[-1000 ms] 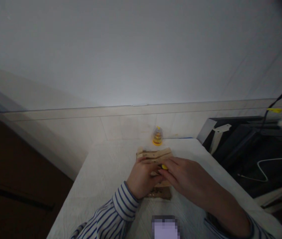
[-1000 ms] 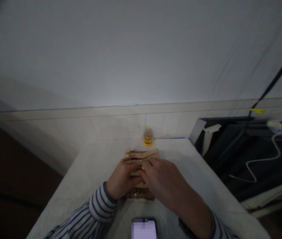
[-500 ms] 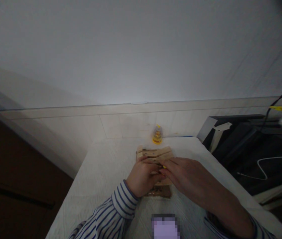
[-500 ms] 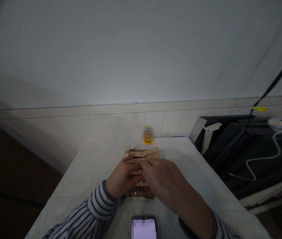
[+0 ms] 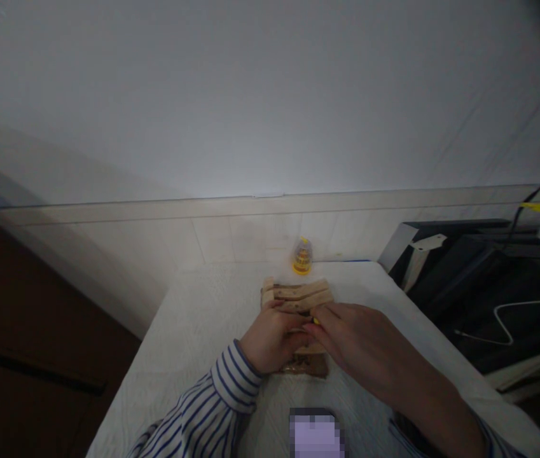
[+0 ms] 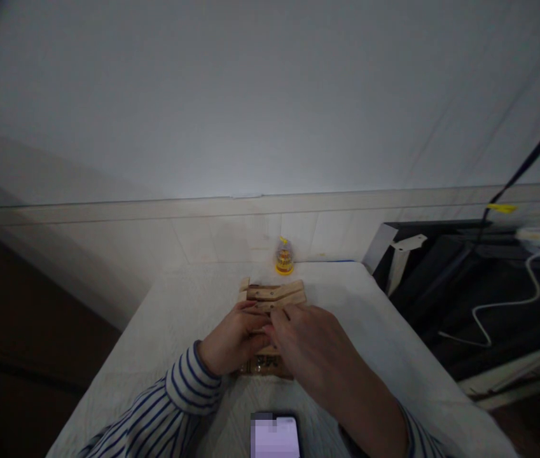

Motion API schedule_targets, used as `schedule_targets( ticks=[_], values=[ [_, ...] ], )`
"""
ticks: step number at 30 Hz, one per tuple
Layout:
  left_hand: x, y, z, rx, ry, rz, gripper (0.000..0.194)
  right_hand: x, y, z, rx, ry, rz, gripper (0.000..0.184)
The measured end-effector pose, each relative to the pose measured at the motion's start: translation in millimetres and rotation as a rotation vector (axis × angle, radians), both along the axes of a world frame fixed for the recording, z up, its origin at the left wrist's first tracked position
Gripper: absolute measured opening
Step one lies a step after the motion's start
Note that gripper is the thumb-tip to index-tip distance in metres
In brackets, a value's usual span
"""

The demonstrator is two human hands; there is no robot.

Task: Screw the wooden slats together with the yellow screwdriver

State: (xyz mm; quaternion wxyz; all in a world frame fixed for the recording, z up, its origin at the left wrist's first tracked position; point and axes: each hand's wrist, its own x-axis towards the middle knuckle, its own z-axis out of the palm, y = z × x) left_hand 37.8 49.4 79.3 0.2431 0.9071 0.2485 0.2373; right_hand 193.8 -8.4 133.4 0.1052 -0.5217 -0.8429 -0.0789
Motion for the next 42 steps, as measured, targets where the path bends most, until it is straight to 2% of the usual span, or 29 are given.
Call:
schedule_targets(
  ticks=[3,9,13,18,25,30,42],
  values=[
    [0.6,-0.9,0.0,0.000,-0.004,0.019,0.011,-0.2,1.1,-0.8,-0.037,-0.011,-0.030,0.013],
    [3.1,-3.9,-1.5,0.036,-0.006,0.149,0.014,2.1,2.8,-0.8,-0.053,0.004,-0.039,0.014],
    [4.1,-4.1,-1.9,0.085,-0.042,0.163,0.016,0.8,2.7,-0.8,-0.056,0.015,-0.043,0.013],
    [3.6,-2.5,-2.5,0.080,-0.050,0.139,0.010,3.2,1.6,-1.4,-0.056,0.058,-0.018,0.009],
    [2.7,-2.6,0.4,0.069,-0.063,0.132,0.010,5.9,1.5,0.3,-0.087,0.078,0.020,0.014],
    [1.1,-2.6,1.2,0.035,-0.028,0.131,0.009,3.5,2.6,-0.5,-0.046,0.061,0.042,0.015],
    [-2.3,0.4,0.3,-0.018,0.032,0.042,0.009,-0.6,-1.2,0.3,-0.027,-0.016,-0.010,0.015]
  ],
)
